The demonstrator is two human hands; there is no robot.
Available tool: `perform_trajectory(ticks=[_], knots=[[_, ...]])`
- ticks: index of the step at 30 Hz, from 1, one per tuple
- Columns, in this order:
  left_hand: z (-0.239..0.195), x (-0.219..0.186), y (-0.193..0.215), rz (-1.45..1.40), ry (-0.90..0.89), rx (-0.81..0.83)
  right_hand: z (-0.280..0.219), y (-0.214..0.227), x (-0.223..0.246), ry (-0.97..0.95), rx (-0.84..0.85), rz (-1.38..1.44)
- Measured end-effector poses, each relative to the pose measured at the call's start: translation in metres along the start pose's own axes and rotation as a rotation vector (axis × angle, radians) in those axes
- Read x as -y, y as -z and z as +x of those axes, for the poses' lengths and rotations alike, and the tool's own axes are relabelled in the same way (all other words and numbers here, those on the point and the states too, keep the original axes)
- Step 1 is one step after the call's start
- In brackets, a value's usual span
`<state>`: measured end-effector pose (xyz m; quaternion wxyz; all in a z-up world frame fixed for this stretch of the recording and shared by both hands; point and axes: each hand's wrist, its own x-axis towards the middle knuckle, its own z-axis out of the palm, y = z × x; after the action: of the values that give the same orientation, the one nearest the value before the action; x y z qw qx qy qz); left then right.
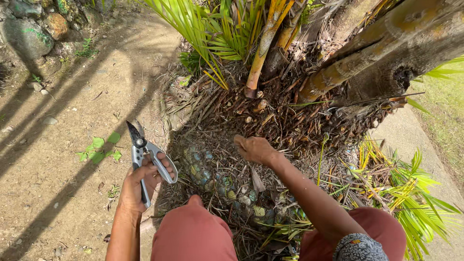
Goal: The person uses pruning shears to cut small stems and dried plant material from the base of a palm tree.
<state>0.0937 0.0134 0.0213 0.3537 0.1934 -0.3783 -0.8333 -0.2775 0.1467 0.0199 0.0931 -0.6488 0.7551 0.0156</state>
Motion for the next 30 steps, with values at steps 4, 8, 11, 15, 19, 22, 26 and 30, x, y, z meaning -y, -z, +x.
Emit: perform_trajectory(ticks=[4, 8, 11, 15, 19, 22, 26, 30], knots=[[0.007, -0.031, -0.016, 0.142, 0.008, 0.072, -0.066, 0.054, -0.045, -0.236, 0.437, -0.241], [0.020, -0.079, -0.058, 0.304, 0.001, 0.094, -0.087, 0.106, -0.039, -0.070, -0.224, -0.261], [0.018, -0.110, -0.098, 0.459, -0.033, 0.088, -0.082, 0.138, -0.012, -0.192, -0.534, 0.189], [0.003, -0.135, -0.141, 0.514, -0.001, 0.119, -0.057, 0.174, 0.008, 0.008, -1.011, 0.308], [0.001, -0.137, -0.183, 0.297, -0.052, 0.246, -0.023, 0.206, 0.005, 0.190, -1.161, 0.164], [0.002, -0.135, -0.209, 0.279, -0.062, 0.209, -0.001, 0.219, 0.001, 0.194, -1.131, 0.140], [0.012, -0.135, -0.236, 0.231, -0.055, 0.164, 0.004, 0.215, -0.005, 0.093, -1.122, 0.098], [0.030, -0.133, -0.249, 0.188, -0.130, 0.155, 0.003, 0.208, 0.000, 0.167, -1.202, 0.094]])
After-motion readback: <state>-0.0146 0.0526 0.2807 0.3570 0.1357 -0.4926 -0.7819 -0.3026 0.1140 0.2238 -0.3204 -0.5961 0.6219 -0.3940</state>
